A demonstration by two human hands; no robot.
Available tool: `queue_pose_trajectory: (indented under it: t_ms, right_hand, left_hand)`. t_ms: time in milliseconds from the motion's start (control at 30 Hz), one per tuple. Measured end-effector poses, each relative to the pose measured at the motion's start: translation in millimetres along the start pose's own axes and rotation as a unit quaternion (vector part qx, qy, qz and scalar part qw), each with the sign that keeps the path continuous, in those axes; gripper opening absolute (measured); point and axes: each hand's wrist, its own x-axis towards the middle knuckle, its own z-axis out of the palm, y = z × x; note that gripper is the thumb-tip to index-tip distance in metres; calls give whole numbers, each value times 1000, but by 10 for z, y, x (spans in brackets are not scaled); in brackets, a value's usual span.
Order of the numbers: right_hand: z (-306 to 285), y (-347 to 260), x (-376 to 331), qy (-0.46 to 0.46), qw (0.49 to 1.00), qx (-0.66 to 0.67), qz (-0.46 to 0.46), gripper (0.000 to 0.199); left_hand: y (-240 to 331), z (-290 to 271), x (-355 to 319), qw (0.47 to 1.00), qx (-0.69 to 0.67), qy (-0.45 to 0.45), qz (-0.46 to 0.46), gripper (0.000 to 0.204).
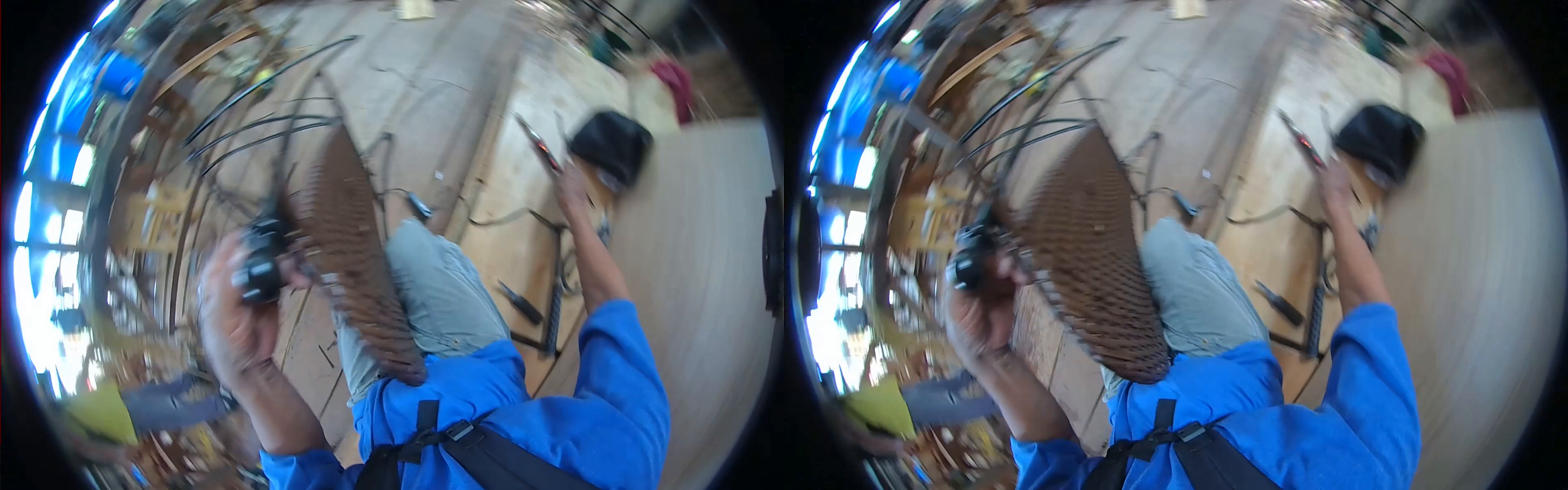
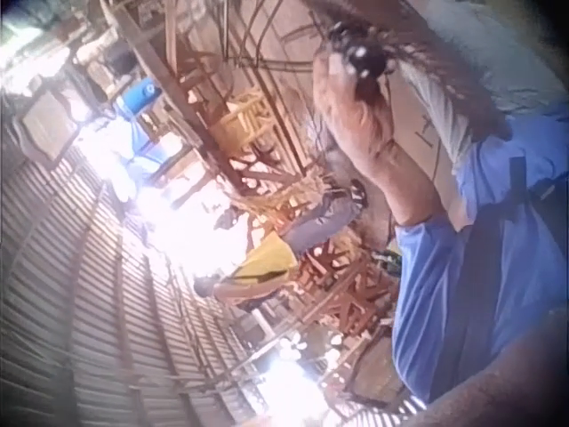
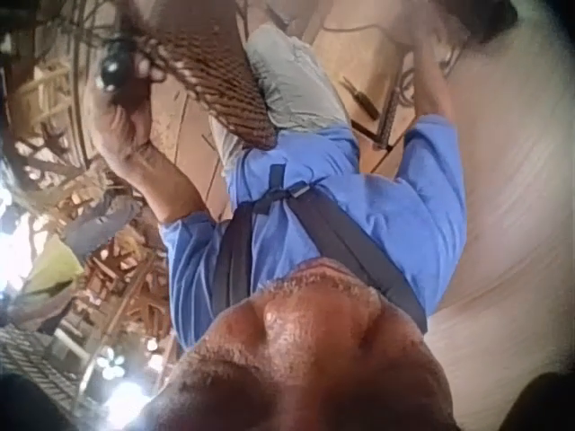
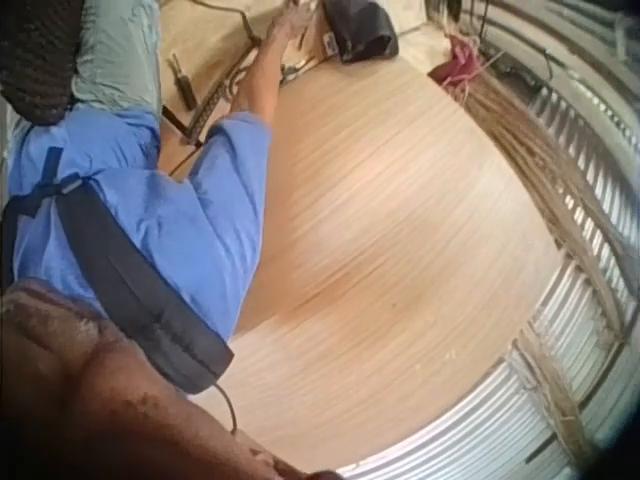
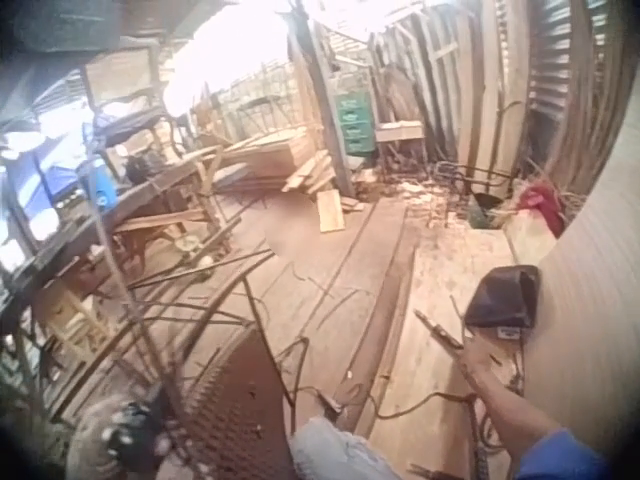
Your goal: The recorder is weaving and securing synthetic wicker onto a chair frame using various hand tools.
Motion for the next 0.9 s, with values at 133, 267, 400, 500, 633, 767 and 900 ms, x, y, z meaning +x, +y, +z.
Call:
queue_pose_trajectory:
  t_ms: [133,267,400,500,633,767,900]
  right_hand:
    - [-459,-624,52,-113,989,-47,85,24]
    - [-453,-263,201,-213,970,-5,114,21]
    - [-1190,-778,-120,-219,893,344,190,20]
    - [-1745,-1285,-410,-174,826,494,208,13]
    - [-2417,-1604,-762,-124,746,636,155,39]
    - [-3025,-1820,-959,-43,718,690,86,33]
    - [-3706,-2026,-1168,-29,772,635,-7,29]
  left_hand:
    - [148,168,38,996,36,-43,-75,26]
    - [190,151,132,988,84,-100,-84,26]
    - [64,-51,195,984,-2,-157,-79,27]
    - [-67,-50,274,973,-104,-187,-86,25]
    - [-163,-52,354,951,-186,-228,-95,22]
    - [-260,-67,386,930,-235,-266,-93,19]
    - [-319,-53,363,930,-237,-271,-75,18]
